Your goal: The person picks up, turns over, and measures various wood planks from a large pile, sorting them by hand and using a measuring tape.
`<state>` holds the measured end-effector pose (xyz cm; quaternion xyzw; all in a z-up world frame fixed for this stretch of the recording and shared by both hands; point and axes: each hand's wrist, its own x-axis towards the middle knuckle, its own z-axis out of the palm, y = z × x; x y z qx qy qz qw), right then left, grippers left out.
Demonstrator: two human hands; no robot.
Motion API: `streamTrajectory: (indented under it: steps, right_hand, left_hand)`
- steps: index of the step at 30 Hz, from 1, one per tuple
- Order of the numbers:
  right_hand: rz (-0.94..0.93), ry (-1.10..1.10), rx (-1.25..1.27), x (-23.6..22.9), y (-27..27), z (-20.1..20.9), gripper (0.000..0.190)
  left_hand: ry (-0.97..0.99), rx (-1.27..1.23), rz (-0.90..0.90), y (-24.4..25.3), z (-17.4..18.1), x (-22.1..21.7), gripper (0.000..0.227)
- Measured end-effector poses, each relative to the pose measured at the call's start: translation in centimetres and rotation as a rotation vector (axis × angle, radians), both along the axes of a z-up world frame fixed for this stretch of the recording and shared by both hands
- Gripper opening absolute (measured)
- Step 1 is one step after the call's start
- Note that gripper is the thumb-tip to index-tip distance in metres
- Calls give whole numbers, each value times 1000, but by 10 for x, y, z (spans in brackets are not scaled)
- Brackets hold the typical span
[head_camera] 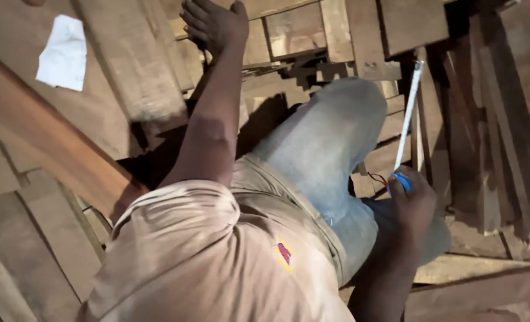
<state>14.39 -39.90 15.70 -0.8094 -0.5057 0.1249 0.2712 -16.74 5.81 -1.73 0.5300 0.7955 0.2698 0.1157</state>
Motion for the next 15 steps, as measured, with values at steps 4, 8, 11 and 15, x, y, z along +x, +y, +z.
streamTrajectory:
  steps: [4, 8, 11, 15]
  right_hand:
    - [-2, -17, -37, 3, -2, 0, 22]
    - [-6, -24, -36, 4, -2, 1, 23]
    - [-10, 83, -17, 4, 1, 2, 24]
    - [-1, 37, -10, 4, 3, 5, 24]
  left_hand:
    - [96, -98, 137, 11, 15, -9, 97]
    - [37, -266, 283, 25, 17, -27, 94]
    - [7, -297, 361, 25, 16, -37, 97]
    - [17, -201, 337, 22, 34, -41, 101]
